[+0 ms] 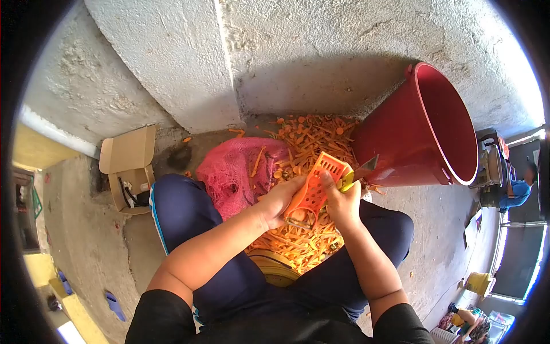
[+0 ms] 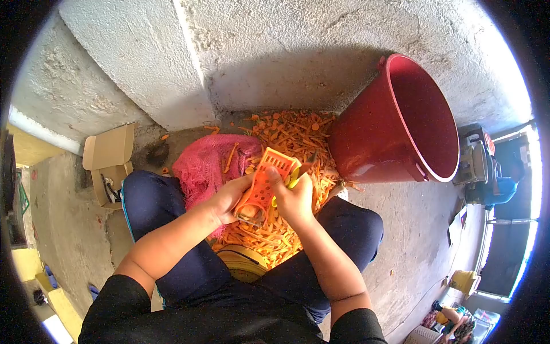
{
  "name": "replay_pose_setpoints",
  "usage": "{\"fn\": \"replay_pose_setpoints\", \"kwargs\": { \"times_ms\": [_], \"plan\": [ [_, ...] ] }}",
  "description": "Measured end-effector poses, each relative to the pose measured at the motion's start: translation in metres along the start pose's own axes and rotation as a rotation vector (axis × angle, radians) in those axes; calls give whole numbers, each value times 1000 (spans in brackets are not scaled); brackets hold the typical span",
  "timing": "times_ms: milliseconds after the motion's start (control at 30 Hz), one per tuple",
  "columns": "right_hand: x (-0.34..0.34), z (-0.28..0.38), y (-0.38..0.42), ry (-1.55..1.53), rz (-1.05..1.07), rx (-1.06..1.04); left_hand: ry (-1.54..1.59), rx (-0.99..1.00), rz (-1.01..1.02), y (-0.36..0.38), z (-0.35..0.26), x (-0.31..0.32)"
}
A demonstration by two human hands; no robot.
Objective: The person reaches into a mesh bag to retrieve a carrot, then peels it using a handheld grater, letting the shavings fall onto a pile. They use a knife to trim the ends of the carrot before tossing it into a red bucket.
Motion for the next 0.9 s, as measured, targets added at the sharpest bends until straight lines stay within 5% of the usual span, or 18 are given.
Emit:
{"fn": "replay_pose_setpoints", "kwargs": {
  "times_ms": [300, 467, 500, 567, 700, 833, 900],
  "plan": [
    [-17, -3, -14, 228, -56, -29, -159, -54, 29, -7, 4, -5],
    [-96, -4, -48, 485, -519, -253, -337, -118, 102, 10, 9, 4],
    [-118, -7, -51, 487, -594, -115, -370, -106, 124, 11, 8, 7],
    [-135, -13, -53, 189, -686, -146, -433, -77, 166, 16, 5, 12],
    [-118, -14, -47, 358, -430, -192, -672, 78, 9, 20, -9, 5],
    [-71, -4, -38, 514, 165, 91, -1172, 450, -263, 15, -20, -7],
    [-48, -9, -27, 317, 468, 202, -1265, 468, -349, 15, -29, -8]
  ]
}}
Point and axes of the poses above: each hand's wrist, its own y-axis away from the middle knuckle, its own x-axis out of the palm, z = x × y, the point moved 5 cm from there along -y, towards the middle knuckle, and after that the axes turned 15 degrees about -x, right-handed, at the moved point
